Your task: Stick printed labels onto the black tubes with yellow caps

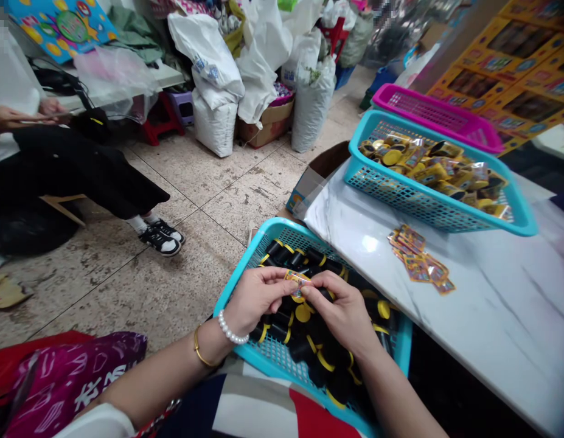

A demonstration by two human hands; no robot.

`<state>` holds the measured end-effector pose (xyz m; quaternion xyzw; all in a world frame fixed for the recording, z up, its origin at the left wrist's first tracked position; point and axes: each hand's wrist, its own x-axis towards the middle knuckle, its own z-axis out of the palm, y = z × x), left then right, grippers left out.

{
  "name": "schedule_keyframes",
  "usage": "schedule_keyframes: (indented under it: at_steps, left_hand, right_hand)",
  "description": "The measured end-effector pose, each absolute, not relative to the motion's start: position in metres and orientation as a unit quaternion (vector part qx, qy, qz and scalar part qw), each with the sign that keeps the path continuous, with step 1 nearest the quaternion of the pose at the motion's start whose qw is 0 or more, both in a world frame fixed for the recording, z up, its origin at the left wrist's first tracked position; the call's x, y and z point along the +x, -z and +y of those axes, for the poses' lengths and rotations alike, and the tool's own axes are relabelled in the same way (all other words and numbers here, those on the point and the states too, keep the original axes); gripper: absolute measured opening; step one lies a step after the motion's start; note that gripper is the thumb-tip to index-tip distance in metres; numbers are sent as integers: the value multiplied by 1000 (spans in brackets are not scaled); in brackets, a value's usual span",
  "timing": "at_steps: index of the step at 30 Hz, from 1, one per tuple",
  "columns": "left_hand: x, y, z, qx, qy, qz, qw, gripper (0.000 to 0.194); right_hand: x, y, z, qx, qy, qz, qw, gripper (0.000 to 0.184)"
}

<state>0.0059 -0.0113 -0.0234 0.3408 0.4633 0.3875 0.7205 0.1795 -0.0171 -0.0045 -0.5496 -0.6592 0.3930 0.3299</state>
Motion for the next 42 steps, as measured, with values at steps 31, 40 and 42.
schedule_keyframes:
  at_steps: [31,40,42]
  left_hand:
    - [2,37,-1,184,-390,365,825,24]
    - [6,33,-9,250,-420,421,764,32]
    - [6,30,-10,258,-460,431,732,32]
  right_hand:
    - [183,3,-28,-552,-383,-658,341,17]
    - [182,19,-28,-548,-323,-644,425,22]
    - [182,19,-28,-539,-319,-645,438,21]
